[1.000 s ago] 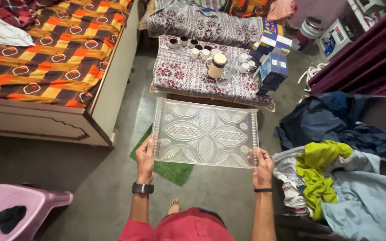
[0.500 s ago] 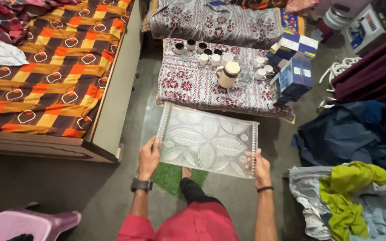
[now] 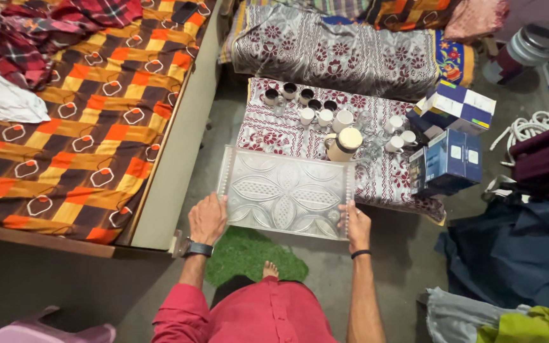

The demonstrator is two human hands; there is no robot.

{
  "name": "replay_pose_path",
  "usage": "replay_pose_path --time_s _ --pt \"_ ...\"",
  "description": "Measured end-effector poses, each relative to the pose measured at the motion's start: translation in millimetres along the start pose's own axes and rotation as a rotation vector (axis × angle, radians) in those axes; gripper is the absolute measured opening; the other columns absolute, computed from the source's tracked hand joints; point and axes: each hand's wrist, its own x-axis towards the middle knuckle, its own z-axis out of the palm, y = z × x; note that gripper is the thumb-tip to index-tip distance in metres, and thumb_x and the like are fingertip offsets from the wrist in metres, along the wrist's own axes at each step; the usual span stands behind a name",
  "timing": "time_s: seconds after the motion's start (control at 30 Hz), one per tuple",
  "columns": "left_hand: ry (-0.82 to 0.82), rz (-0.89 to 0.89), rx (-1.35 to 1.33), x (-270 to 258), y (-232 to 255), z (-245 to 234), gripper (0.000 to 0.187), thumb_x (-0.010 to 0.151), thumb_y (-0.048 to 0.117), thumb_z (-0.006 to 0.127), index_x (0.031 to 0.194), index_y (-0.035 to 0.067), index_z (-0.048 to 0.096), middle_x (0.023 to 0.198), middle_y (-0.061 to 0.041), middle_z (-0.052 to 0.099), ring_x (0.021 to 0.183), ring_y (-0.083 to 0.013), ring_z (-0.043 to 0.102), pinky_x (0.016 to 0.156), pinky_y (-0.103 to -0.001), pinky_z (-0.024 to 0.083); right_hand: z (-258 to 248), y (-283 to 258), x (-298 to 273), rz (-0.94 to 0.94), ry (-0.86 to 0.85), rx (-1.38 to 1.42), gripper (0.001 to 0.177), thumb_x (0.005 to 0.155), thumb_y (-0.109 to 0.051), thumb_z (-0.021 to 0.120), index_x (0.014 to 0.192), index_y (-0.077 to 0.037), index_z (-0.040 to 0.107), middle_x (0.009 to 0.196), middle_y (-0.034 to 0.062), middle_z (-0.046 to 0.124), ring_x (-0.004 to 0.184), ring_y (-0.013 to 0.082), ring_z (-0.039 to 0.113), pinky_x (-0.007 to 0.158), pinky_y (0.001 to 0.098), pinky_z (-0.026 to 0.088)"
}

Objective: The person arranges a plastic tray and several metal and white cups on a patterned cloth laid on the floor. They then open a box containing white cups, pick up a glass, and walk to the kitchen to place the glass on a dish rack.

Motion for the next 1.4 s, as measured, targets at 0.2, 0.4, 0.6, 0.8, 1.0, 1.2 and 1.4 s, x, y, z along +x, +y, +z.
replay_pose_path --time_s 0.2,0.4,0.6,0.8,1.0,1.2,1.4 --pt "-0.032 -0.045 -0.097 48.7 -12.4 37.4 0.026 0.096 0.022 0.051 0.102 0.0 0.063 0.097 -0.023 0.07 0.09 -0.0452 0.067 0.078 -0.056 0.053 25.0 -2.6 40.3 0.024 0.058 -0.064 0.043 0.102 -0.041 0.059 0.1 -0.002 0.077 0.07 -0.0002 0.063 0.053 0.0079 0.057 0.048 0.0242 0.038" --pt "-0.114 -0.003 -0.247 117.3 -52.7 106.5 0.03 0.092 0.018 0.053 0.112 -0.003 0.062 0.108 -0.027 0.068 0.099 -0.0497 0.063 0.084 -0.058 0.051 48.9 19.4 89.5 0.017 0.196 -0.118 0.042 0.104 -0.038 0.061 0.099 0.002 0.072 0.076 0.007 0.07 0.057 0.01 0.06 0.052 0.0252 0.046" --pt "-0.17 -0.049 -0.461 218.1 -82.6 187.0 0.034 0.093 0.012 0.052 0.123 0.002 0.066 0.121 -0.026 0.067 0.114 -0.0475 0.06 0.095 -0.055 0.048 88.1 36.8 138.0 0.041 0.224 -0.119 0.029 0.101 -0.027 0.057 0.104 -0.002 0.072 0.083 0.0035 0.073 0.061 0.0095 0.066 0.056 0.0235 0.05" --pt "-0.246 -0.049 -0.523 302.7 -110.7 228.9 0.041 0.085 0.009 0.059 0.125 0.005 0.067 0.118 -0.026 0.069 0.112 -0.0452 0.063 0.093 -0.05 0.051 126.2 39.2 161.5 0.345 0.028 -0.083 0.026 0.102 -0.03 0.064 0.105 -0.006 0.073 0.077 -0.0004 0.067 0.061 0.0066 0.057 0.053 0.0249 0.046" --pt "-0.387 -0.18 -0.464 368.0 -126.3 267.5 0.041 0.078 0.007 0.061 0.118 0.008 0.072 0.107 -0.023 0.073 0.104 -0.0421 0.069 0.088 -0.048 0.055 179.5 59.6 192.4 0.636 0.049 -0.129 0.021 0.095 -0.023 0.065 0.112 -0.013 0.071 0.081 -0.0048 0.066 0.064 0.006 0.058 0.058 0.0274 0.05" --pt "-0.54 -0.349 -0.325 393.3 -131.3 309.7 0.036 0.086 0.017 0.068 0.121 0.012 0.073 0.112 -0.024 0.071 0.108 -0.042 0.068 0.092 -0.048 0.054 204.3 91.5 213.5 0.759 0.074 0.084 0.012 0.095 -0.015 0.06 0.103 -0.009 0.068 0.079 -0.0021 0.06 0.064 0.0095 0.054 0.065 0.0336 0.052" --pt "-0.634 -0.376 -0.197 402.3 -134.4 348.8 0.041 0.086 0.023 0.066 0.126 0.016 0.071 0.12 -0.022 0.069 0.113 -0.0432 0.064 0.096 -0.049 0.052 208.8 134.0 246.4 0.818 0.182 0.171 0.007 0.094 -0.011 0.057 0.097 -0.009 0.063 0.082 0.0027 0.06 0.067 0.0146 0.053 0.068 0.036 0.054"
